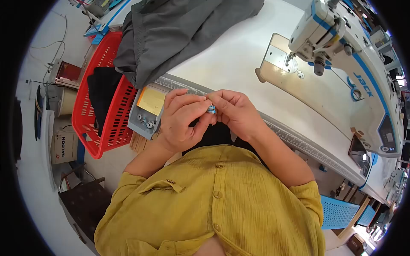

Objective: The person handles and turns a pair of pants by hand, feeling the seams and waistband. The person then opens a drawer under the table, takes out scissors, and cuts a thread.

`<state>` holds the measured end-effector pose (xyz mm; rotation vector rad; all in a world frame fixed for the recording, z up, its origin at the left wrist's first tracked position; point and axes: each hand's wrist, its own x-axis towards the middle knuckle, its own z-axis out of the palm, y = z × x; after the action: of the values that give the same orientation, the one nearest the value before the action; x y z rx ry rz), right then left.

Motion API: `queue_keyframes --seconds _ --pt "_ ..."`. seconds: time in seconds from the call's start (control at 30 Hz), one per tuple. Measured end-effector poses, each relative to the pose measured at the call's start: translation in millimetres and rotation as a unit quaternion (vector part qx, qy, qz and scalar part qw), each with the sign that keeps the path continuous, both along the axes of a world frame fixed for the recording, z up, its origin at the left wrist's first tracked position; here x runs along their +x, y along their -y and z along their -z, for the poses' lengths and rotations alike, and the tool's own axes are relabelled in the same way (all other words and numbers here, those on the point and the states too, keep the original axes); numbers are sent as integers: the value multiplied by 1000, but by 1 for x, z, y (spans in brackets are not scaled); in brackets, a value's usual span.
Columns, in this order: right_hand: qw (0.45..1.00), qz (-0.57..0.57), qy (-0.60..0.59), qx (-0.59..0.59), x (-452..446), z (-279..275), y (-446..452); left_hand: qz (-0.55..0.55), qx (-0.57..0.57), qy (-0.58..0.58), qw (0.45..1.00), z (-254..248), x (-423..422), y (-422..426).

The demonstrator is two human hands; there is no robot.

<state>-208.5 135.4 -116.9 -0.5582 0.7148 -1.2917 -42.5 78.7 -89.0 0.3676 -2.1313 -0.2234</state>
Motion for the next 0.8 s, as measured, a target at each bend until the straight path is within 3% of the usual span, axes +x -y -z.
queue_keyframes --seconds 0.1,0.17,0.2,0.27,0.3,0.37,0.43,0.5,0.53,0.6,0.67,0.8 --pt "997 -6 77 -29 -1 7 2 -6 48 0 999 -10 1 -2" --pt "995 -8 97 -30 0 7 6 -29 133 -100 986 -3 9 1" --pt "993 -8 114 -30 1 5 9 -35 134 -97 986 0 13 1" --pt "988 -10 149 -31 5 3 14 -32 420 -213 882 2 24 0" --pt "988 -17 153 -29 8 2 16 -40 420 -212 882 3 30 -1" --pt "988 -32 149 -34 11 -2 20 16 554 -81 828 3 40 0" --pt "988 -43 140 -44 11 -6 27 79 664 49 742 2 48 4" --pt "985 -33 165 -42 10 -8 33 44 562 28 825 9 57 8" --pt "981 -19 192 -34 9 -8 35 48 562 30 825 13 62 9" --pt "969 12 244 -21 5 -7 37 48 615 -178 767 18 67 14" --pt "966 30 255 -21 -5 -1 37 4 606 -295 739 14 59 16" --pt "958 87 272 -13 -34 11 22 41 566 -362 740 20 79 42"
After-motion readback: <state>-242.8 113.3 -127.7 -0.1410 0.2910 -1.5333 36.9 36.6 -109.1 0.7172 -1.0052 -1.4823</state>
